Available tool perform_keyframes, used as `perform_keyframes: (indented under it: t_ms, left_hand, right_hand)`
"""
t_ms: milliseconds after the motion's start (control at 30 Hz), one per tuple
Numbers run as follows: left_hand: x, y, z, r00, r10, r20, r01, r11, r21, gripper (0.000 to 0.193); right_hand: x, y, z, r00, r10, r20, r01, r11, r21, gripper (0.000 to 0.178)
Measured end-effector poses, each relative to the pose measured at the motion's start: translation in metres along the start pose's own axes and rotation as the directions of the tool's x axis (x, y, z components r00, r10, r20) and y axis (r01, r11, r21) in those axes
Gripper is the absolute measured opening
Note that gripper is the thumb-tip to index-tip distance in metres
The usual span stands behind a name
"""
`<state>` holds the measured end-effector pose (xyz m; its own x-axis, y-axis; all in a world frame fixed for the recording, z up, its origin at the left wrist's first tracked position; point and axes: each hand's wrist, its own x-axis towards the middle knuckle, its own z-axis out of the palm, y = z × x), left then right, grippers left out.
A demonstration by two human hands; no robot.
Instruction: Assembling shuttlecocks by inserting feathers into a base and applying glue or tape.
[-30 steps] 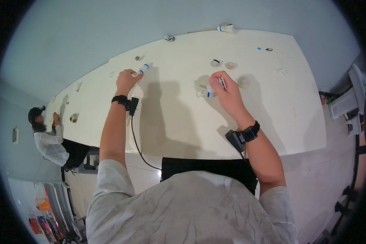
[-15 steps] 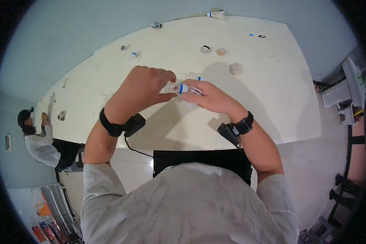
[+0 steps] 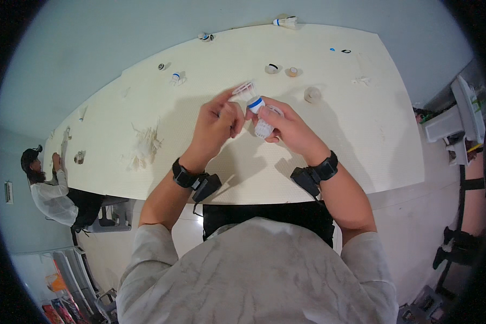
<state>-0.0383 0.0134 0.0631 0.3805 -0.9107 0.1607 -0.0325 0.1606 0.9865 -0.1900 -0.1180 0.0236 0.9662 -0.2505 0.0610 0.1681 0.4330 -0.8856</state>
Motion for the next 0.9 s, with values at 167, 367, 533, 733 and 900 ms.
perform_keyframes:
  t_ms: [167, 367, 533, 733, 900]
  left_hand:
    - [0.005, -0.014, 0.004, 0.997, -0.071, -0.003, 0.071, 0.989, 0.130, 0.032]
    - [0.013, -0.029, -0.026, 0.961, -0.185, 0.205, 0.123, 0.951, 0.283, 0.024]
    - [0.019, -0.043, -0.029, 0.942, -0.183, 0.280, 0.117, 0.964, 0.239, 0.025]
    - [0.016, -0.062, -0.033, 0.939, -0.136, 0.316, 0.099, 0.986, 0.132, 0.043]
    - [0.006, -0.067, -0.018, 0.981, -0.143, 0.128, 0.116, 0.973, 0.198, 0.067]
  right_hand:
    - [0.010, 0.022, -0.008, 0.952, -0.301, -0.050, 0.239, 0.837, -0.492, 0.044]
    - [-0.002, -0.024, 0.008, 0.943, -0.331, -0.029, 0.178, 0.577, -0.797, 0.048]
    - [0.005, -0.004, -0.004, 0.892, -0.434, 0.125, 0.323, 0.419, -0.848, 0.047]
    - [0.006, 0.000, 0.002, 0.904, -0.424, -0.048, 0.211, 0.542, -0.814, 0.045]
    - [0.009, 0.007, 0.000, 0.921, -0.388, 0.001, 0.196, 0.461, -0.865, 0.047]
